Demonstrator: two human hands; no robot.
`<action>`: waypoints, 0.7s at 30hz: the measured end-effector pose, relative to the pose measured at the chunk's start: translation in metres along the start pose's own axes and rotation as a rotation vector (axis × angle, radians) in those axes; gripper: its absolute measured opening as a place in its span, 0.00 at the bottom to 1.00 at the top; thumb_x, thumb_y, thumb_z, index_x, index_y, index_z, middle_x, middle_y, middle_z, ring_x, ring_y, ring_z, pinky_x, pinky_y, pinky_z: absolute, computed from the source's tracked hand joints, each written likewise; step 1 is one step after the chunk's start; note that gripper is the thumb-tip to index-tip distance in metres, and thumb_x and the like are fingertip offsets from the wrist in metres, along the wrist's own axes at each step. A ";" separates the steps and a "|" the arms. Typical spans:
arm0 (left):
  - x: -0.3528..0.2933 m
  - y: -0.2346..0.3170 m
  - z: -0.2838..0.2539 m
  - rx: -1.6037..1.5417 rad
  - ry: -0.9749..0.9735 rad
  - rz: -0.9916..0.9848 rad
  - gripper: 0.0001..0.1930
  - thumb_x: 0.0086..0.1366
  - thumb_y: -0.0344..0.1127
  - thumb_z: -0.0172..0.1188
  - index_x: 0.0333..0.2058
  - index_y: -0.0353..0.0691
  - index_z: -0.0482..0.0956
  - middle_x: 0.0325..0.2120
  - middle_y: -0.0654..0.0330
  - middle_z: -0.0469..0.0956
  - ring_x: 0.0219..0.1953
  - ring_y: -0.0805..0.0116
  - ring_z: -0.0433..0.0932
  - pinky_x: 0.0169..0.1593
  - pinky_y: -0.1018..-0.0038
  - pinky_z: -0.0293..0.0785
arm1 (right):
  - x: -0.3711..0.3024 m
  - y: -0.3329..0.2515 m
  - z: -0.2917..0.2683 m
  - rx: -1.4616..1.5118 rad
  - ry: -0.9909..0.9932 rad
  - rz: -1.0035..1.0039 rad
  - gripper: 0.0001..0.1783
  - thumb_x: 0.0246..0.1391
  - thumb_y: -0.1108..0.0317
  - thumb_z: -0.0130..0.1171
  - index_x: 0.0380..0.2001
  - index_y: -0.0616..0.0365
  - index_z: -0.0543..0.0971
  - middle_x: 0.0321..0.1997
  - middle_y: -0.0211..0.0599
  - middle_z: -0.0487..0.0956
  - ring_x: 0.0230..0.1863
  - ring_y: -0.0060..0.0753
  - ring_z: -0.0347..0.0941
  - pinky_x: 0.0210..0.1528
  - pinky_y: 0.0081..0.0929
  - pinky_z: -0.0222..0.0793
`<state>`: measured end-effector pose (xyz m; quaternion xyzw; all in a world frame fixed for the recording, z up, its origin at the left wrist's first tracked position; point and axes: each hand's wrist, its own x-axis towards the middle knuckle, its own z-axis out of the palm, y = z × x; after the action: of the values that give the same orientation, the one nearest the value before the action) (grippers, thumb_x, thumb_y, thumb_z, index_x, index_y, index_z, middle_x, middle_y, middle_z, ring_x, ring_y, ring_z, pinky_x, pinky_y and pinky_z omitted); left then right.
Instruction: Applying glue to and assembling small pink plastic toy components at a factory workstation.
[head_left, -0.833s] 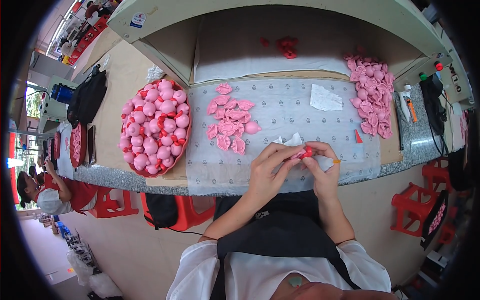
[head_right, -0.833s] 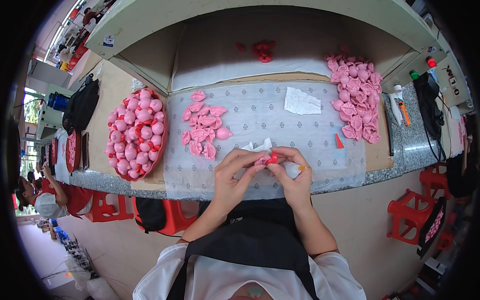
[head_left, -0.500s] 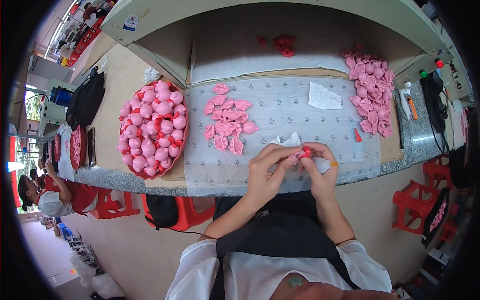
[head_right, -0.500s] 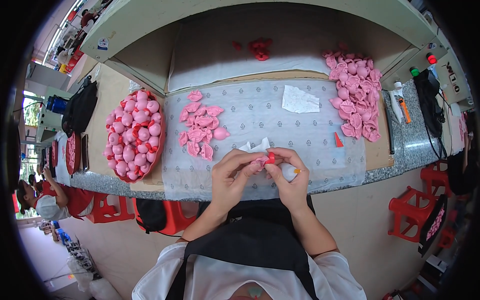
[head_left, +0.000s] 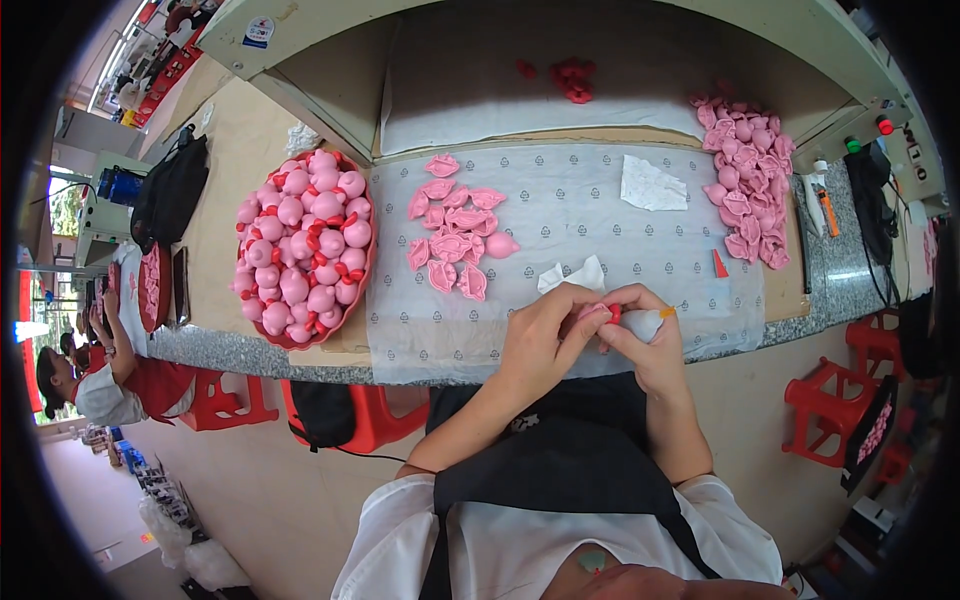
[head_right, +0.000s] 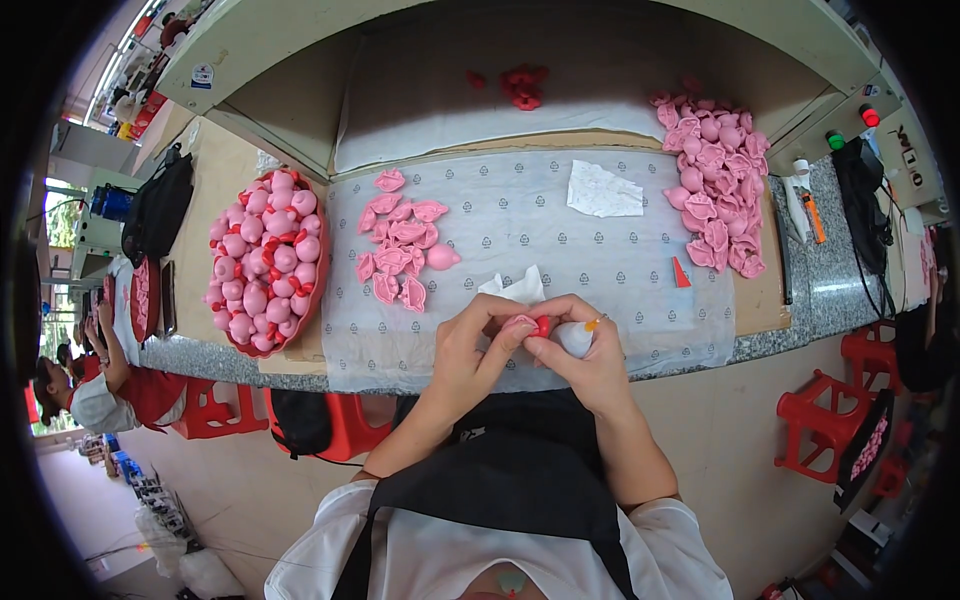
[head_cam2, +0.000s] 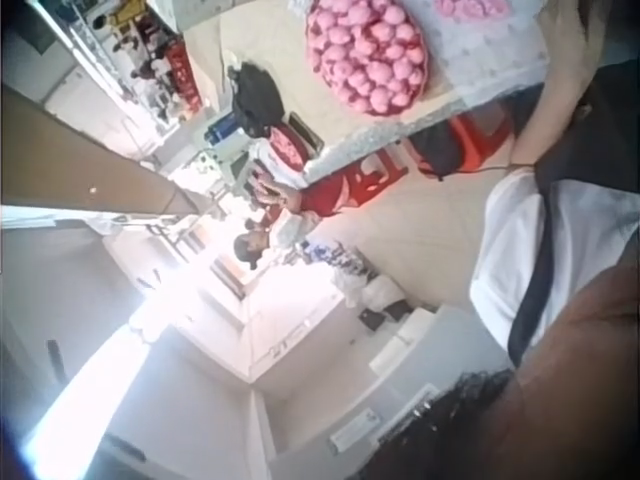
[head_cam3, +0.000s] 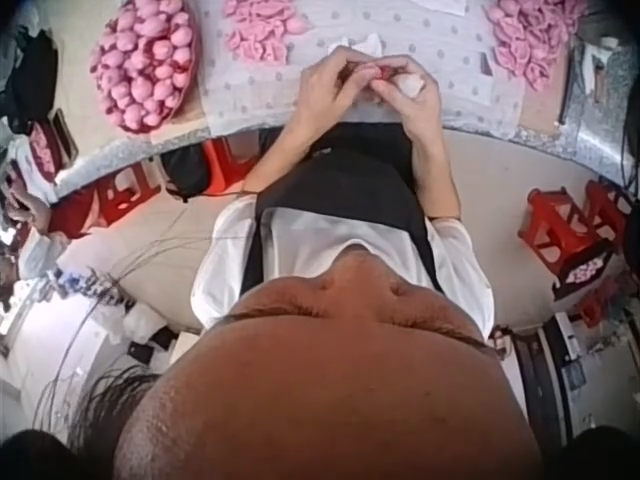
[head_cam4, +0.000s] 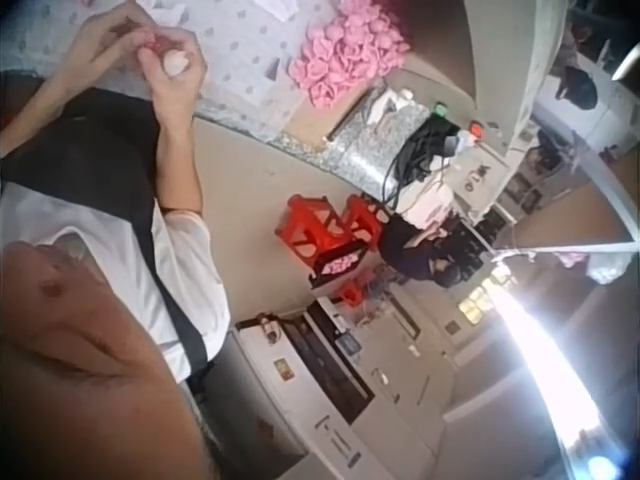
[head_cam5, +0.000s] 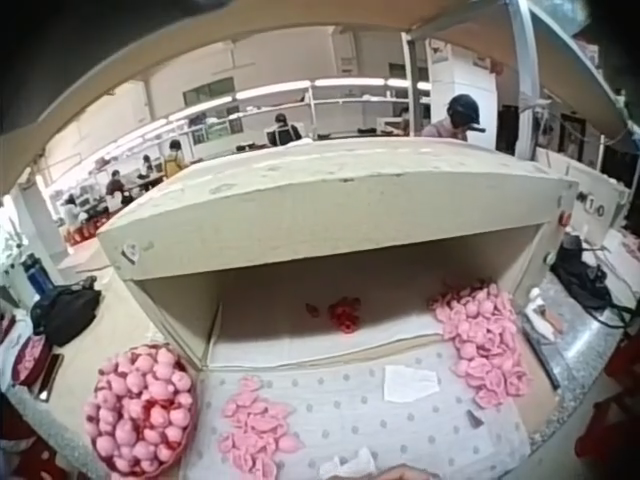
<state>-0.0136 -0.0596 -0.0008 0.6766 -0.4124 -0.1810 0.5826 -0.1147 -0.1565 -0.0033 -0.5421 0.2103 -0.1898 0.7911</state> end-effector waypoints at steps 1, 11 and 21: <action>-0.002 -0.003 0.001 -0.020 -0.004 0.029 0.06 0.52 0.28 0.54 0.28 0.33 0.70 0.19 0.59 0.73 0.20 0.75 0.72 0.24 0.82 0.67 | -0.001 -0.001 0.002 0.000 0.001 0.001 0.12 0.41 0.76 0.55 0.33 0.64 0.70 0.23 0.28 0.69 0.24 0.15 0.64 0.23 0.12 0.62; 0.001 -0.002 -0.002 0.245 -0.018 0.283 0.03 0.52 0.27 0.53 0.25 0.34 0.70 0.15 0.58 0.73 0.16 0.74 0.72 0.18 0.82 0.65 | -0.005 0.000 0.001 0.131 -0.045 0.101 0.11 0.41 0.75 0.55 0.31 0.65 0.70 0.23 0.30 0.70 0.25 0.17 0.65 0.23 0.14 0.64; 0.000 0.004 0.002 -0.230 -0.062 -0.164 0.05 0.54 0.29 0.52 0.26 0.33 0.69 0.19 0.58 0.74 0.21 0.76 0.73 0.23 0.84 0.64 | 0.000 0.006 0.003 0.249 0.015 0.095 0.08 0.39 0.75 0.55 0.26 0.63 0.68 0.23 0.34 0.71 0.23 0.20 0.66 0.23 0.17 0.64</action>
<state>-0.0161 -0.0611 0.0024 0.6306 -0.3501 -0.2949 0.6267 -0.1128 -0.1516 -0.0079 -0.4276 0.2163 -0.1808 0.8589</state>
